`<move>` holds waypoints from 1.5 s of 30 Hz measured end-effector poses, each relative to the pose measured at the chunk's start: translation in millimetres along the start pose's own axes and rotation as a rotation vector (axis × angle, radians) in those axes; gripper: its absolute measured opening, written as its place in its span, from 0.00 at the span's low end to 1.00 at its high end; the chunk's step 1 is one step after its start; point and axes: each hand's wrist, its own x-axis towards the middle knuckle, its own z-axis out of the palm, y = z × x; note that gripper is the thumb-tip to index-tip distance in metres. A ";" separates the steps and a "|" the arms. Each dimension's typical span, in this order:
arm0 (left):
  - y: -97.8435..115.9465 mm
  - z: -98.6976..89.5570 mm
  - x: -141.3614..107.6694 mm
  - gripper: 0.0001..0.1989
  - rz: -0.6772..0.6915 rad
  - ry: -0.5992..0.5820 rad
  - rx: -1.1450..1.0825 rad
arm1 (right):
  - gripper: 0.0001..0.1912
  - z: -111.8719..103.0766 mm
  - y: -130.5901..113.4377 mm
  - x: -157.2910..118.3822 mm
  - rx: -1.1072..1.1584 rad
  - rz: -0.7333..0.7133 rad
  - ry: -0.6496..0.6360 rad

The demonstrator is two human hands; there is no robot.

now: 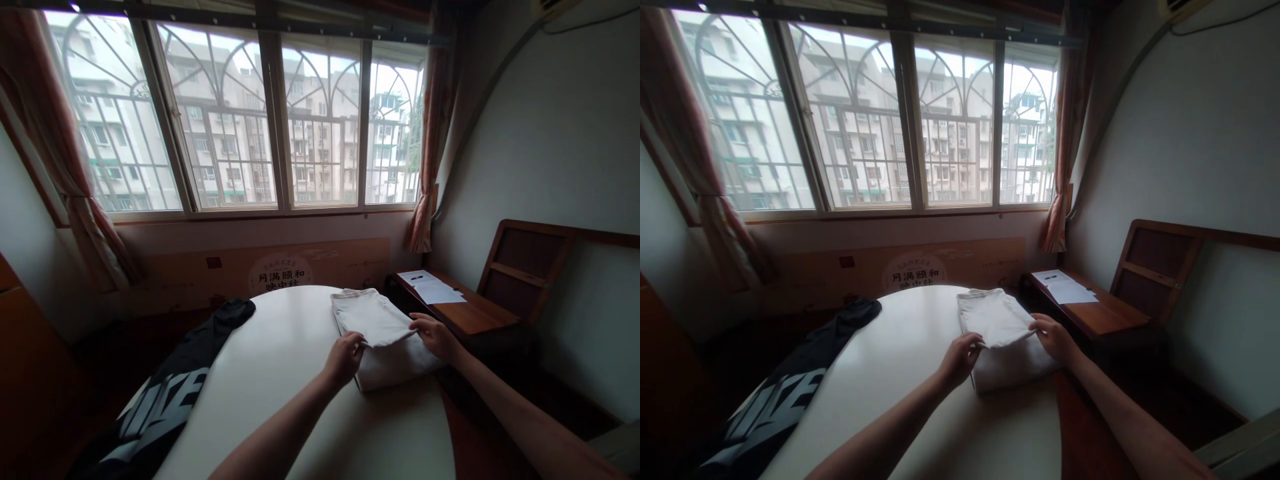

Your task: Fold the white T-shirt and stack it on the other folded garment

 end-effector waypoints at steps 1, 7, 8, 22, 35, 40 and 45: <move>3.5 -2.5 -1.2 0.12 0.025 -0.012 0.013 | 0.13 -2.3 -1.3 -1.1 -0.023 -0.019 0.021; 11.2 -4.6 -29.5 0.11 0.085 -0.203 0.160 | 0.14 -8.6 -7.2 -30.1 -0.192 -0.014 -0.204; 11.6 -5.2 -33.5 0.11 0.088 -0.225 0.186 | 0.15 -8.8 -8.5 -34.3 -0.213 0.005 -0.242; 37.3 -42.9 -103.6 0.20 0.087 -0.374 0.318 | 0.30 52.9 -70.2 22.9 -0.246 -0.156 -0.087; -27.6 -82.8 -157.9 0.17 -0.160 -0.237 0.136 | 0.34 138.3 -90.6 16.2 -0.383 0.135 -0.397; -48.3 -86.6 -159.7 0.16 -0.165 -0.076 -0.055 | 0.32 160.2 -111.1 6.2 -0.313 0.266 -0.273; -60.5 -91.3 -157.3 0.14 -0.258 0.021 -0.242 | 0.35 193.2 -144.8 -28.3 0.170 0.308 -0.084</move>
